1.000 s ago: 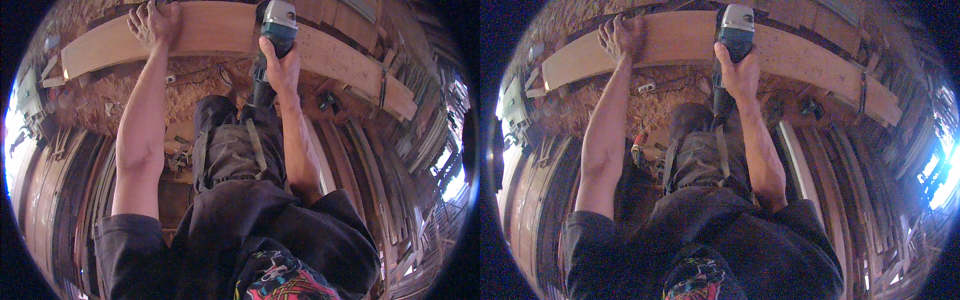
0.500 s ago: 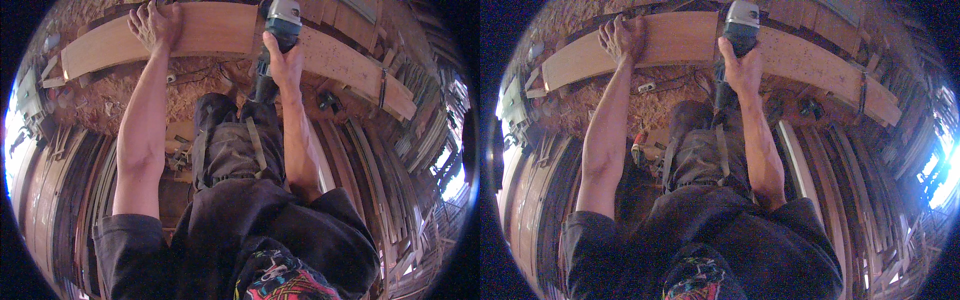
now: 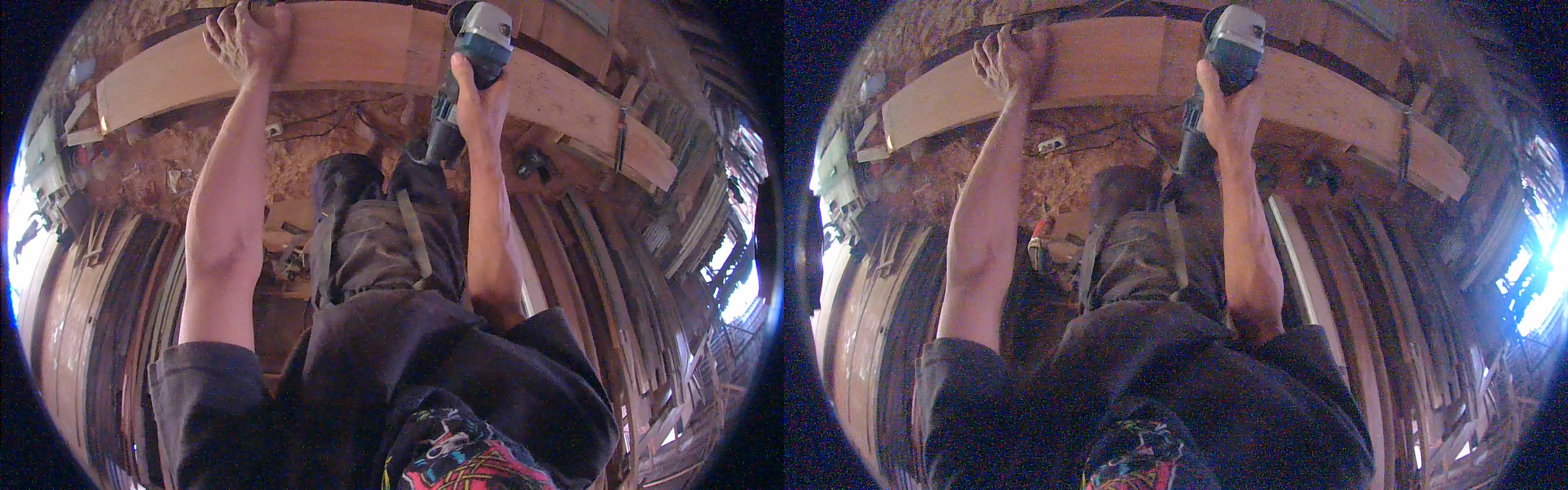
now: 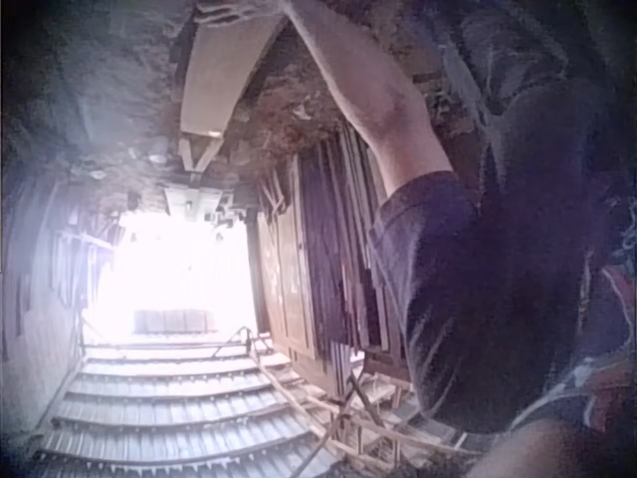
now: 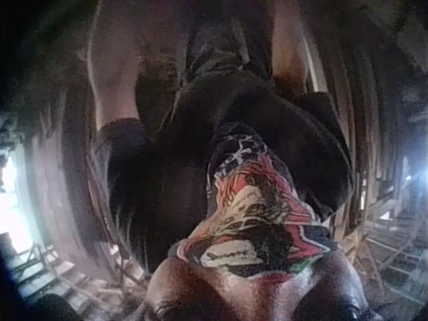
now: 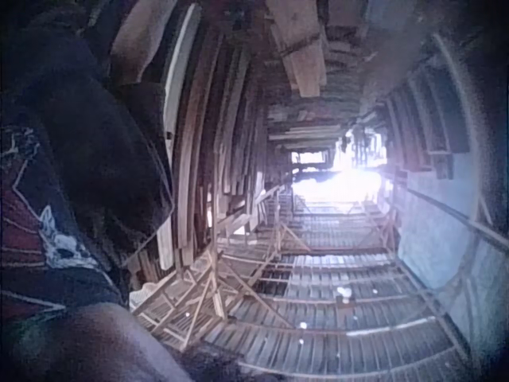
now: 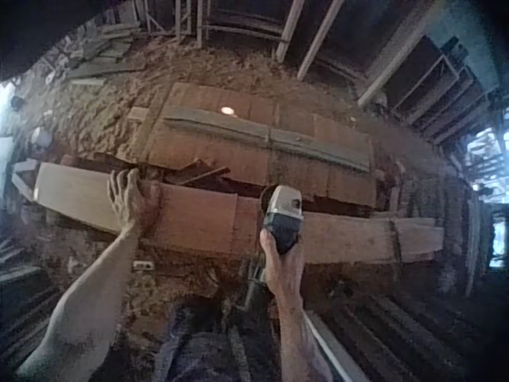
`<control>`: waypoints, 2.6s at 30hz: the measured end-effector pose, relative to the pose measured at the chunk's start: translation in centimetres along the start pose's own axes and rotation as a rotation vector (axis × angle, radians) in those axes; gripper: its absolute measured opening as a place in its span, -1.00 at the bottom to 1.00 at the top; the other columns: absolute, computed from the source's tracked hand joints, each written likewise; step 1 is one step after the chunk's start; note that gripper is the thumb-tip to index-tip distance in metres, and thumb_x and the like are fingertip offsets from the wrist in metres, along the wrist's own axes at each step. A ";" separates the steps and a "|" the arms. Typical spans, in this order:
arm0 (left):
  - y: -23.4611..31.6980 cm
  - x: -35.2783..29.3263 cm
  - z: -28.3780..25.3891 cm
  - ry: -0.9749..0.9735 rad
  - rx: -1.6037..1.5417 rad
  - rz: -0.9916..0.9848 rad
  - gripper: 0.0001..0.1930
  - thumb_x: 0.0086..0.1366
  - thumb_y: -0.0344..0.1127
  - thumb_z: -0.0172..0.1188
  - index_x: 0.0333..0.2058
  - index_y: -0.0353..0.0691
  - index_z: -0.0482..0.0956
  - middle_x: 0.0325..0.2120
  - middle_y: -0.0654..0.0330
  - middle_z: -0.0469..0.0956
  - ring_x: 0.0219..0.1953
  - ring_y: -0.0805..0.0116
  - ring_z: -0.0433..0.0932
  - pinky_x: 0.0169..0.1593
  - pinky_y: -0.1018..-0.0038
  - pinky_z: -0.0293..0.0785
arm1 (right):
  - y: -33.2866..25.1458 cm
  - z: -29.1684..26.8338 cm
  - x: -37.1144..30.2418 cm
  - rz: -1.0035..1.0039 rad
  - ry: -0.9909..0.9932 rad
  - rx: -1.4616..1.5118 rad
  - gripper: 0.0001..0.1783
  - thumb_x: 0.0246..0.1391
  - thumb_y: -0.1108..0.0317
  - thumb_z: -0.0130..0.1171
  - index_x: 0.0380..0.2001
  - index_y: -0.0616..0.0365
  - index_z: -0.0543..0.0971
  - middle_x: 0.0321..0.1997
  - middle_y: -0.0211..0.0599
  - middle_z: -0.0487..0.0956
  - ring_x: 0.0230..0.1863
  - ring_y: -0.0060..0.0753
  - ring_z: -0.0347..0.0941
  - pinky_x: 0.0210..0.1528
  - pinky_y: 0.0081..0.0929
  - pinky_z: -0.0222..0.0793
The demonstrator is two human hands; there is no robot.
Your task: The person picks up a wooden plank, inspects it, and uses an orbital sander to smooth its surface. They repeatedly sand different sections of the plank, repositioning it as needed.
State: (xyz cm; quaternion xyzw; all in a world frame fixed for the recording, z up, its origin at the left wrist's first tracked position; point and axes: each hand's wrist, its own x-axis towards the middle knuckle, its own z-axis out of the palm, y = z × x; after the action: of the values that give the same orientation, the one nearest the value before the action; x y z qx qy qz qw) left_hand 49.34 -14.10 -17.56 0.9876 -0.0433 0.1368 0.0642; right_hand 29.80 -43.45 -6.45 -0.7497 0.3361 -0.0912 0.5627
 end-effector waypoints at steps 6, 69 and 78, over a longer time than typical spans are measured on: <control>-0.2 0.3 -0.1 0.038 -0.015 0.002 -0.19 0.19 0.41 0.22 0.25 -0.06 0.53 0.28 -0.02 0.44 0.45 -0.16 0.16 0.53 -0.01 -0.09 | 0.8 0.5 -4.3 0.130 -0.095 -0.053 -0.42 0.09 -0.05 0.45 -0.11 0.25 0.58 -0.25 -0.18 0.68 -0.30 -0.30 0.63 -0.20 -0.25 0.55; 19.0 -11.5 3.3 0.039 -0.312 -1.287 0.36 -0.15 0.39 0.50 0.53 0.05 -0.09 0.53 -0.20 -0.41 0.52 -0.45 -0.55 0.51 -0.31 -0.46 | 7.3 -24.3 7.8 0.455 -0.326 0.601 -0.32 0.22 -0.31 0.21 -0.17 0.23 0.59 -0.29 -0.16 0.66 -0.34 -0.20 0.61 -0.26 -0.24 0.59; 19.2 -18.0 2.0 0.143 -0.238 -0.929 0.14 -0.04 0.36 0.46 0.40 -0.15 0.22 0.46 -0.20 0.02 0.43 -0.53 -0.03 0.41 -0.31 -0.01 | 7.0 -22.6 7.6 0.451 -0.343 0.675 -0.36 0.26 -0.20 0.19 0.03 0.20 0.45 -0.16 -0.17 0.56 -0.21 -0.24 0.59 -0.17 -0.28 0.58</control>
State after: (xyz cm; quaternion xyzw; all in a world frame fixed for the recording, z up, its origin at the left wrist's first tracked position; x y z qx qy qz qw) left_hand 30.65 -32.16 -22.23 0.8763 0.3916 0.1551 0.2338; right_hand 21.11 -66.76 -6.74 -0.4363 0.3445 0.0548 0.8294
